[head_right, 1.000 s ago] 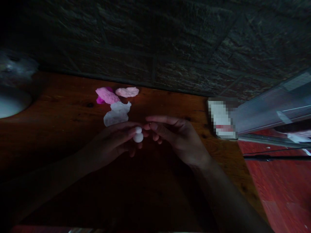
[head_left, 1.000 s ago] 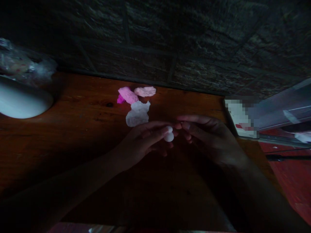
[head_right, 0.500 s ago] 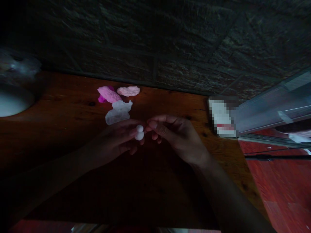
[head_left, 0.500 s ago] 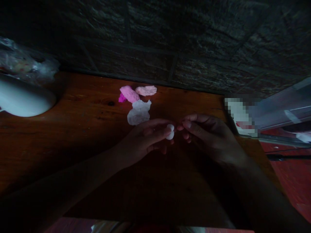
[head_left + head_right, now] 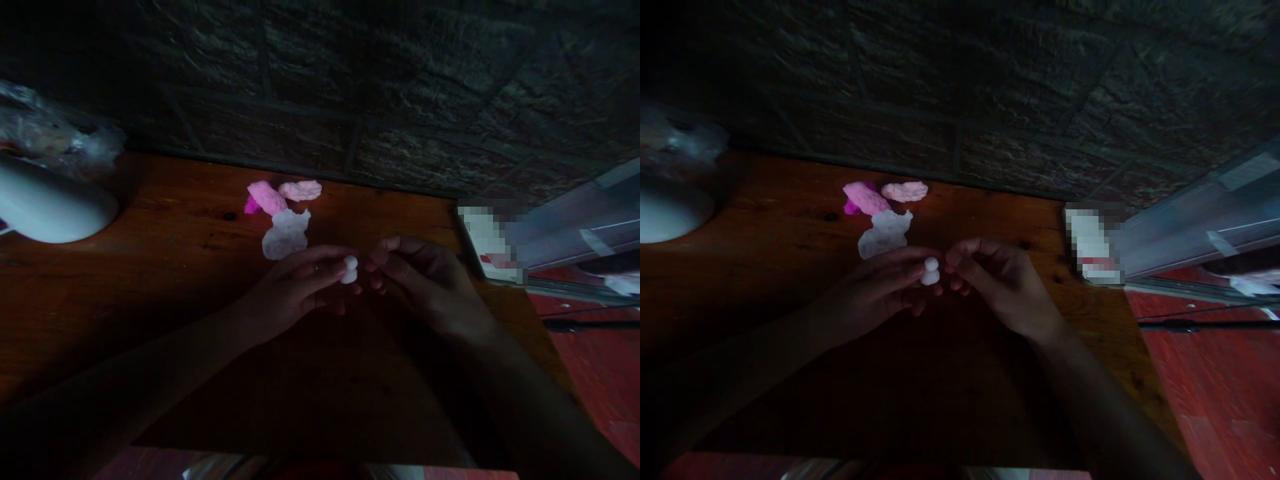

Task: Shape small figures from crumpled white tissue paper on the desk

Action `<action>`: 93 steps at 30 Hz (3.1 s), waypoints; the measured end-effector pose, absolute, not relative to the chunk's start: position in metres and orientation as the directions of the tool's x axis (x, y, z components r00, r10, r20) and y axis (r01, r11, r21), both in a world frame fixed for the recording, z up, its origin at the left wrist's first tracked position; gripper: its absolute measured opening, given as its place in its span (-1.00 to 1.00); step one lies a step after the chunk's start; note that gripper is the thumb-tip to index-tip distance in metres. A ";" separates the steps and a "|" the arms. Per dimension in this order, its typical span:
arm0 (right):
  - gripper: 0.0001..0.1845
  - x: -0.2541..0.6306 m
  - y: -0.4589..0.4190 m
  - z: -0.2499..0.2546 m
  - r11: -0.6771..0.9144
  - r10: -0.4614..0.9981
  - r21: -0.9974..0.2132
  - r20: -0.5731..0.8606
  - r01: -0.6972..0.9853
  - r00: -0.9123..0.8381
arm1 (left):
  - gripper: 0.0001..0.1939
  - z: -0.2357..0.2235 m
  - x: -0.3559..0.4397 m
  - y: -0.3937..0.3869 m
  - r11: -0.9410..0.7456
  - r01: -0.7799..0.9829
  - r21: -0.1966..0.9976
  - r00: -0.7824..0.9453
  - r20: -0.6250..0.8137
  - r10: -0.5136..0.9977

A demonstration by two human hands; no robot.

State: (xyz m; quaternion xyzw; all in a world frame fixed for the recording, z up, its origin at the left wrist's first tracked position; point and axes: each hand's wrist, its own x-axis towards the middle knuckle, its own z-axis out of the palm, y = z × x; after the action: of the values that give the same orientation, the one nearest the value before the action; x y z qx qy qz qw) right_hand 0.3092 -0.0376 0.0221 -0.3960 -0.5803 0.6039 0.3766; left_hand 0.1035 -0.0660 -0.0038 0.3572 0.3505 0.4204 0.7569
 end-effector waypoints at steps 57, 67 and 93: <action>-0.88 0.305 -0.043 0.013 0.569 0.786 -0.775 0.415 0.275 -0.458 | -0.76 -0.002 0.103 -0.066 0.397 -0.313 0.863 0.435 -0.241 0.867; -0.74 0.307 -0.042 0.015 0.666 0.700 -0.716 0.501 0.209 -0.509 | -0.90 -0.006 0.103 -0.066 0.394 -0.412 0.822 0.449 -0.193 0.872; -0.93 0.304 -0.050 0.023 0.330 0.935 -0.909 0.278 0.254 -0.220 | -0.87 0.018 0.092 -0.059 0.028 -0.032 0.999 0.057 -0.026 0.998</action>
State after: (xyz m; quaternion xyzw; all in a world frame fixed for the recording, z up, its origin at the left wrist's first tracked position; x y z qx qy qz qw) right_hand 0.3044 -0.0500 0.0232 -0.4362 -0.6818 0.3807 0.4471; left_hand 0.0920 -0.0590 0.0182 0.4990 0.4842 0.4869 0.5286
